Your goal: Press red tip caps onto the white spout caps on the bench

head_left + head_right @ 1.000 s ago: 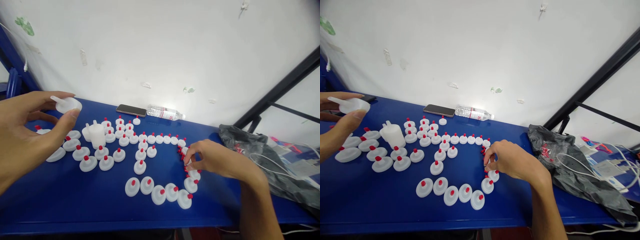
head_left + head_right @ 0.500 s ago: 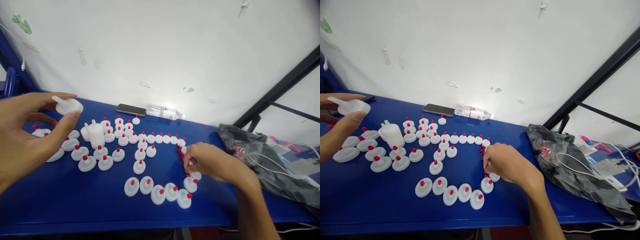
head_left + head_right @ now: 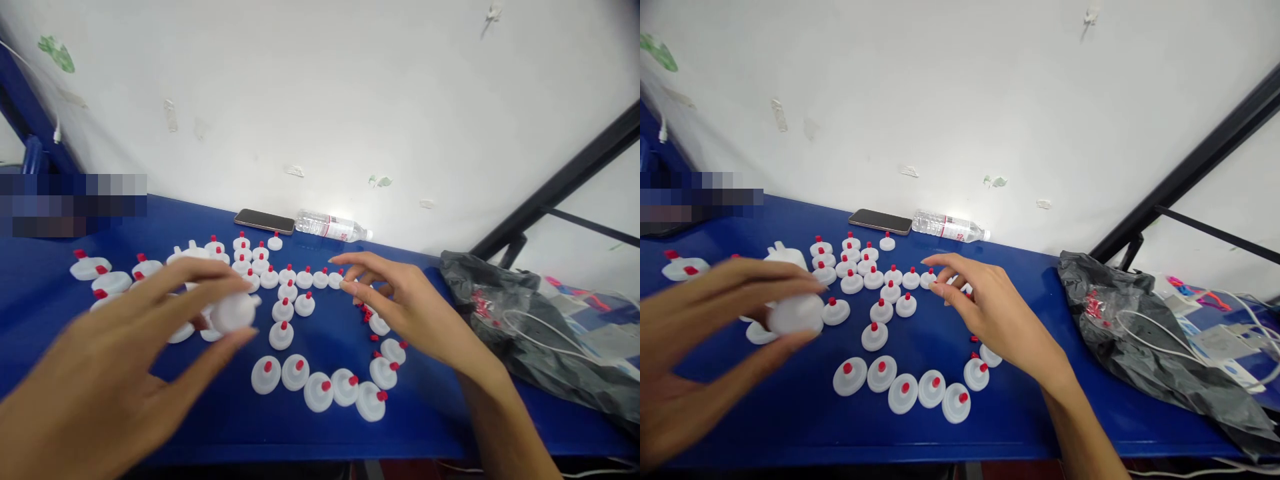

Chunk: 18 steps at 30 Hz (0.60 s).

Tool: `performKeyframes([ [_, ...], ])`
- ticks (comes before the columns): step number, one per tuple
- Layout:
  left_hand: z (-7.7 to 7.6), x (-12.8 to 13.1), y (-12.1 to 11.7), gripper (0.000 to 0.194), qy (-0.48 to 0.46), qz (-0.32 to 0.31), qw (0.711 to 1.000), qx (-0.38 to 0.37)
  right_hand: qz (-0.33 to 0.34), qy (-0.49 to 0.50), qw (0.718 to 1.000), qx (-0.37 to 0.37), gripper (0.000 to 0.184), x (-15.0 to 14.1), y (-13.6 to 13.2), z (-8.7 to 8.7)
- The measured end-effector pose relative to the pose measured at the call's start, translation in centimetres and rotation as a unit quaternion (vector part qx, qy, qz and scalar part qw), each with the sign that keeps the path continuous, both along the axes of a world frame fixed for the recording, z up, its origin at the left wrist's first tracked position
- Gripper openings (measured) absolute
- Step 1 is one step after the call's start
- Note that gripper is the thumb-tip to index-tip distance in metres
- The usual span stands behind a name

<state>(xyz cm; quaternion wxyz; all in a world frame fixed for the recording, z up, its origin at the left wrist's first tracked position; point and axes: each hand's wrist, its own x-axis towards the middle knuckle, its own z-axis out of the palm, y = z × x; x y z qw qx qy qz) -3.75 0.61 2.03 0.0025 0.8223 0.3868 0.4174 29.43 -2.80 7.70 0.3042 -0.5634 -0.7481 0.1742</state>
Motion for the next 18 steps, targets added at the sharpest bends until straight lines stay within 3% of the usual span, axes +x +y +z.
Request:
performKeyframes([
  [3, -0.9, 1.9, -1.0, 0.033, -0.006, -0.055, 0.998, 0.014, 0.020, 0.055, 0.996, 0.064, 0.015, -1.6, 0.0, -0.3],
  [7, -0.9, 3.5, -1.0, 0.022, -0.023, -0.110, 0.993, 0.017, 0.072, 0.176, 0.981, 0.044, 0.001, -3.2, -0.2, -1.3],
  [11, -0.6, 4.0, -0.7, 0.029, -0.012, -0.111, 0.993, 0.041, 0.127, 0.203, 0.971, 0.023, 0.005, -4.2, -0.2, -2.4],
  [18, -1.0, 3.8, -0.9, 0.033, -0.003, -0.100, 0.993, 0.062, 0.107, 0.185, 0.973, 0.092, 0.003, -4.2, -0.2, -2.7],
])
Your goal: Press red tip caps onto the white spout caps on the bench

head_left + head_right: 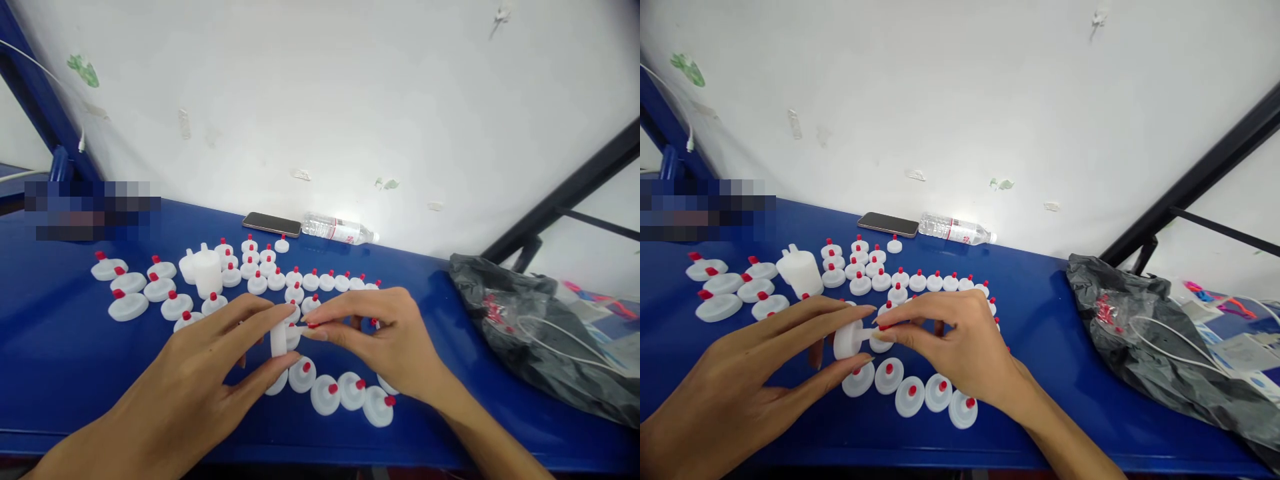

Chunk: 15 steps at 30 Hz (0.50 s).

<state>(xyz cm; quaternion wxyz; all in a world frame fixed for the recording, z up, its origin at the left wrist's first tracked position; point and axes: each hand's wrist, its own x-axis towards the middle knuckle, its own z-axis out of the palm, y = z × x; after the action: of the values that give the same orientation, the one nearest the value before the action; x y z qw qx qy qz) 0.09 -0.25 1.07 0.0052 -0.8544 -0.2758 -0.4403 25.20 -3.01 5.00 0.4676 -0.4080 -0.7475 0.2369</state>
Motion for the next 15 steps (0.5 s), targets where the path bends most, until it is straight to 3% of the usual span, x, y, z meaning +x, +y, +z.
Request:
performKeyframes([
  [10, -0.1, 0.1, 0.0, 0.042, 0.015, 0.012, 1.000, -0.003, 0.031, 0.000, 0.999, 0.030, 0.005, -0.1, 0.1, -0.5],
  [15, -0.8, 0.4, -0.3, 0.041, 0.004, 0.011, 1.000, 0.010, 0.006, -0.125, 0.971, 0.205, 0.016, 0.2, 0.3, -1.1],
])
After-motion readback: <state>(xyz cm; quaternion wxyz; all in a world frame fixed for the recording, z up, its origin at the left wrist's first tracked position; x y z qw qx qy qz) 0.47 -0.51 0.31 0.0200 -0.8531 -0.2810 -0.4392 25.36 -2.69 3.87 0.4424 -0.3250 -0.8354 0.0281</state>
